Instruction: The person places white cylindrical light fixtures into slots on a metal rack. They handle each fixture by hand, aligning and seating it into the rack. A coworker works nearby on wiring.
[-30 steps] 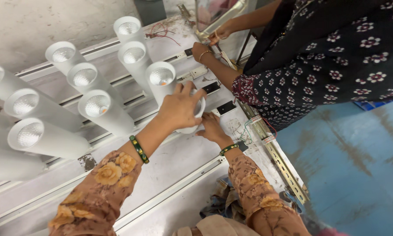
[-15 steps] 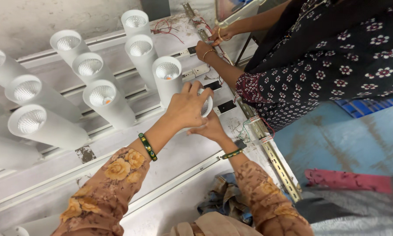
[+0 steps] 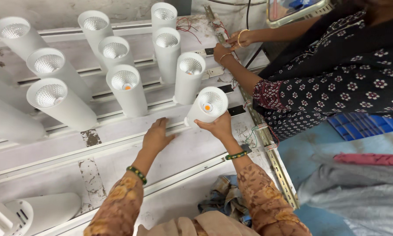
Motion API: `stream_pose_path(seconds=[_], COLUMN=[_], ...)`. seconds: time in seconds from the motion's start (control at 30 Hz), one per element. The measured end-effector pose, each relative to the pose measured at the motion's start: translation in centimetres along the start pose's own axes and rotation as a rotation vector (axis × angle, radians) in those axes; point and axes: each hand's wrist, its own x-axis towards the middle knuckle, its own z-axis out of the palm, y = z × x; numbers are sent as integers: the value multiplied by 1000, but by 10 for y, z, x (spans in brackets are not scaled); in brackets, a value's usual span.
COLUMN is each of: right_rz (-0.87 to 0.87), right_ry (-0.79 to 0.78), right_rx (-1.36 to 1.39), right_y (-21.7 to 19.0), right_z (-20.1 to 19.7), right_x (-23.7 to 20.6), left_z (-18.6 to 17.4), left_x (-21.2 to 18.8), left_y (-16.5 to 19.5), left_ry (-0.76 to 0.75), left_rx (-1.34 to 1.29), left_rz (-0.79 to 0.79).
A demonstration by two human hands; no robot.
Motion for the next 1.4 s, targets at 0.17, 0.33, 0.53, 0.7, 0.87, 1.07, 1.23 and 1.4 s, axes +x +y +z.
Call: stream_pose_path(seconds=[0.17, 0.33, 0.53, 0.7, 0.87, 1.07, 1.23, 1.4], right_rz=[18, 33, 99, 166, 80, 61, 57, -52], right_ry=[-30, -71, -111, -104, -91, -92, -99, -97], right_rx=[-23, -104, -9, 77, -68, -71, -100, -176], right_y=[-8, -4, 9, 11, 8, 10, 10, 11], right_z=[-3, -12, -5, 1, 3, -4, 2, 15], right_x=[11, 25, 24, 13, 11, 5, 8, 3], left_z=[34, 39, 40, 46, 50, 47, 44, 42], left_x=[10, 8, 14, 18, 17, 14, 12, 10], left_y=[-22, -28, -35, -38, -39, -37, -34, -33], left_ry=[-33, -17, -35, -71, -73, -80, -76, -70], left_rx=[237, 177, 171, 204, 247, 253, 260, 259], left_rz=[26, -12, -14, -42, -32, -33, -27, -20])
